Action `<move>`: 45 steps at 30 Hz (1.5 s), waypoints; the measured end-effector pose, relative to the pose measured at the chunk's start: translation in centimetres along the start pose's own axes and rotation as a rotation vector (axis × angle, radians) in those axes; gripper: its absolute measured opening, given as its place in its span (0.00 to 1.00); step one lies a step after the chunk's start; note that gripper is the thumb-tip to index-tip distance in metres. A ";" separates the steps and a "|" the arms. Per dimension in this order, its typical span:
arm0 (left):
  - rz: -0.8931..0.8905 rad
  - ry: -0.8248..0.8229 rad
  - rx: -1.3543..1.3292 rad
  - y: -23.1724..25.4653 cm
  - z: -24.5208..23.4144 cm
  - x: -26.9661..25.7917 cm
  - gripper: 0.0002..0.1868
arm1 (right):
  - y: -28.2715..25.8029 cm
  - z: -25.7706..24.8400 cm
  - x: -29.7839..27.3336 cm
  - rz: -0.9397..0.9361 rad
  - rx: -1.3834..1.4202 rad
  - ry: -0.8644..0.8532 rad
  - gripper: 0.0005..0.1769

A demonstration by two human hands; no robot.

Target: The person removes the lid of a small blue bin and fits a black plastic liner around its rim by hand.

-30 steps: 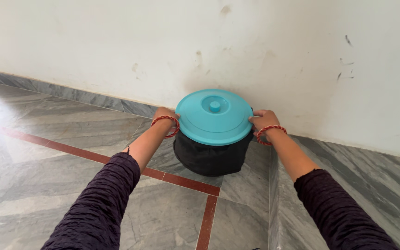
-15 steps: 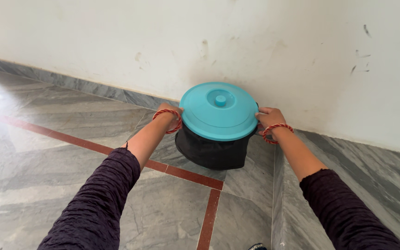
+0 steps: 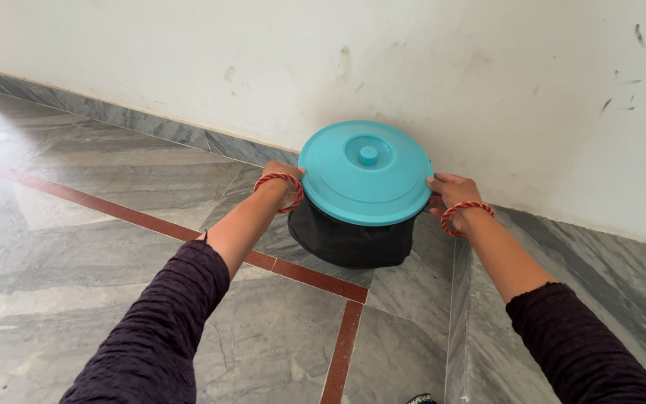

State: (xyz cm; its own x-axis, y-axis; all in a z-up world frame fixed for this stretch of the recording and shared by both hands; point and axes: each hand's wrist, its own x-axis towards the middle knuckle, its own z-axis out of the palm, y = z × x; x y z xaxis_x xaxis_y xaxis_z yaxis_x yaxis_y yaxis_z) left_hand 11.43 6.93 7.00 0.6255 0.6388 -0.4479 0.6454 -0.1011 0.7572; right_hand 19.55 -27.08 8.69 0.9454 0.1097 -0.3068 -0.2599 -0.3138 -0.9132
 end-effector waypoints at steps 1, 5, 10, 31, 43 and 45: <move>0.001 -0.002 -0.002 -0.2 0.1 0.5 0.22 | 0.2 0.1 0.2 0.010 0.034 -0.010 0.24; 0.075 0.016 -0.062 0.3 -0.3 2.1 0.22 | 1.1 1.5 0.6 0.021 0.147 0.002 0.24; 0.107 0.106 -0.018 0.5 -1.9 -0.7 0.32 | 1.5 1.0 0.0 0.127 0.174 -0.057 0.23; 0.045 -0.151 -0.454 -4.1 1.8 -7.2 0.20 | 2.7 1.3 -2.1 0.191 0.253 -0.200 0.28; 0.038 -0.148 -0.407 -3.1 0.3 -1.6 0.22 | 3.1 5.2 -5.3 0.201 0.333 -0.126 0.29; 0.125 0.087 -0.254 -2.7 -0.9 -2.1 0.36 | 2.1 5.1 -7.4 0.235 0.295 -0.173 0.31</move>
State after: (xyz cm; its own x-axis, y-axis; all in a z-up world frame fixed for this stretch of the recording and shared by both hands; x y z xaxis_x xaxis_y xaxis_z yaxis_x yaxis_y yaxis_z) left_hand 7.99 6.53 6.30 0.6461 0.6977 -0.3096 0.4287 0.0039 0.9034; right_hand 11.02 -23.75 7.67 0.8131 0.2326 -0.5336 -0.5337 -0.0683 -0.8429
